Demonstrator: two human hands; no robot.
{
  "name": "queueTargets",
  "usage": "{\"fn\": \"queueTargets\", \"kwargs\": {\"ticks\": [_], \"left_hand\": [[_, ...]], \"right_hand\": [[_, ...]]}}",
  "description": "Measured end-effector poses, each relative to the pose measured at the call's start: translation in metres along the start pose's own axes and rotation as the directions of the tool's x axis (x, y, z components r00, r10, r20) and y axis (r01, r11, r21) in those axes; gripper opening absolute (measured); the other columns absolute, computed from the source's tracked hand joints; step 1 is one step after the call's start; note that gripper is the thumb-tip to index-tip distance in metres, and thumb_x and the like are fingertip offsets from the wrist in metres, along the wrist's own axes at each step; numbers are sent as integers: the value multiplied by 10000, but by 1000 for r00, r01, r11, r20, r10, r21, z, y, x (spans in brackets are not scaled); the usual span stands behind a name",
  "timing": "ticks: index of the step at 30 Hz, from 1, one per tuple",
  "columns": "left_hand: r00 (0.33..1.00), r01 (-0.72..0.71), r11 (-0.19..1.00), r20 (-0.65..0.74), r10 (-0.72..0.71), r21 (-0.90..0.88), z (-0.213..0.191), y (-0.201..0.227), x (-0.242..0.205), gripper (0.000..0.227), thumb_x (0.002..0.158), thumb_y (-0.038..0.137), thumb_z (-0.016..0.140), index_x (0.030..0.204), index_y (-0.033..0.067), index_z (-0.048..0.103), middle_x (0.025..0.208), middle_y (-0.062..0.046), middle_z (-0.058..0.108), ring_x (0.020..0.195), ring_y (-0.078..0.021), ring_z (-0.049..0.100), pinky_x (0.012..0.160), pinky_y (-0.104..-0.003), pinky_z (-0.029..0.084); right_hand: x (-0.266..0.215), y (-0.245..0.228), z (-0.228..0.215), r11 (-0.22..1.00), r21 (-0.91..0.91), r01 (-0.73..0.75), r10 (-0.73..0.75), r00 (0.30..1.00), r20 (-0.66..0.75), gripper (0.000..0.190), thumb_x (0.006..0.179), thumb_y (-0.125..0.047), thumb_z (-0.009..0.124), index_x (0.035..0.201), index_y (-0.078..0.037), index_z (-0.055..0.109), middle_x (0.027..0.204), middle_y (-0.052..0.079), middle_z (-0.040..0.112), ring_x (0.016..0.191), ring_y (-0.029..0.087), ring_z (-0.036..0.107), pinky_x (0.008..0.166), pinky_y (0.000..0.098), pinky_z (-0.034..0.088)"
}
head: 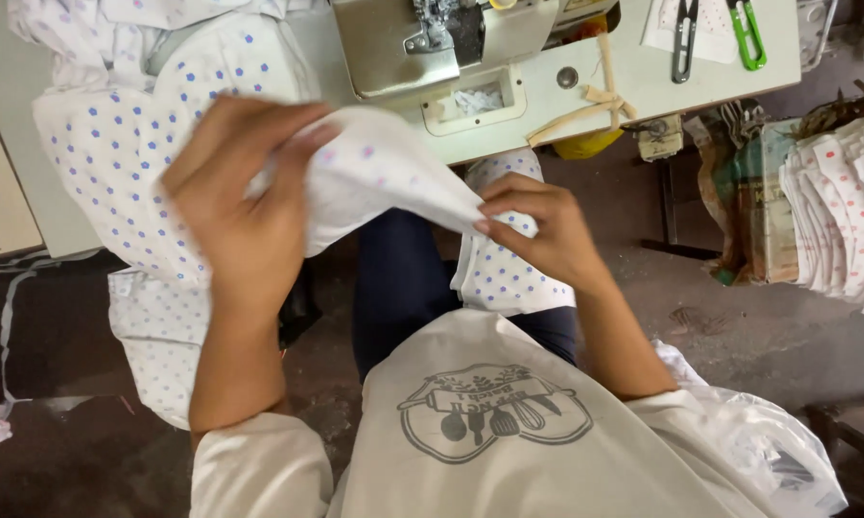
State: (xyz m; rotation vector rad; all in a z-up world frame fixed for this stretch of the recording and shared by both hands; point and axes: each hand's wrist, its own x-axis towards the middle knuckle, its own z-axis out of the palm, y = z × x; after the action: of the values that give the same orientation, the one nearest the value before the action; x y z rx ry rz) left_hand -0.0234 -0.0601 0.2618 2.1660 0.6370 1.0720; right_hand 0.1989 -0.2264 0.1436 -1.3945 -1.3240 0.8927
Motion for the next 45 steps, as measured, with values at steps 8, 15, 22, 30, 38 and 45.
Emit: {"fn": "queueTargets", "kwargs": {"ticks": [8, 15, 22, 30, 38, 45], "left_hand": [[907, 277, 950, -286, -309, -145, -35, -14, -64, 229, 1096, 150, 700, 1089, -78, 723, 969, -150, 654, 922, -205, 601, 775, -287, 475], [928, 246, 956, -247, -280, -157, -56, -10, -68, 74, 1108, -20, 651, 1079, -86, 668, 958, -158, 606, 917, -228, 564, 828, -306, 469], [955, -187, 971, -259, 143, -152, 65, -143, 46, 130, 985, -33, 603, 1017, 48, 700, 961, -90, 676, 893, -219, 636, 800, -329, 491], [993, 4, 868, 97, -60, 497, 144, -214, 25, 230, 872, 264, 868, 1059, 166, 774, 1223, -72, 659, 868, -251, 696, 580, -393, 559], [985, -148, 882, 147, 91, 447, 155, -162, -30, 288, 1085, 204, 624, 1334, 71, 684, 1511, -177, 519, 1429, -372, 459, 1193, -574, 358], [992, -118, 844, 107, 72, 524, 175, -170, -20, 317, 1063, 238, 683, 1339, 82, 693, 1467, -214, 559, 1421, -357, 472, 1190, -548, 359]], "right_hand": [[1, -77, -25, 985, -69, 158, -157, 987, 25, 83, 888, -51, 823, 921, -55, 746, 920, 100, 743, 895, 218, 701, 953, 386, 516], [-17, -87, 5, 983, 170, -76, 83, 996, -32, 130, 874, -17, 817, 878, -46, 691, 837, 81, 732, 697, 113, 670, 640, 200, 553], [-2, -24, 16, 997, 34, -73, 80, 938, -336, 244, 882, -9, 817, 1065, -33, 658, 943, 83, 709, 869, 149, 695, 831, 260, 586], [54, 126, 24, 954, -160, -252, 191, 928, -320, 393, 947, -191, 758, 1291, -46, 636, 1183, 120, 725, 1091, 230, 697, 964, 352, 560], [57, 133, 48, 893, 346, -289, 405, 850, -337, 85, 949, -174, 772, 927, -95, 751, 791, -49, 694, 674, 15, 552, 612, 173, 449], [61, 90, 21, 878, 365, -311, 449, 800, -398, 143, 942, -172, 750, 1020, -54, 774, 807, -13, 730, 693, 44, 618, 631, 196, 506]]}}
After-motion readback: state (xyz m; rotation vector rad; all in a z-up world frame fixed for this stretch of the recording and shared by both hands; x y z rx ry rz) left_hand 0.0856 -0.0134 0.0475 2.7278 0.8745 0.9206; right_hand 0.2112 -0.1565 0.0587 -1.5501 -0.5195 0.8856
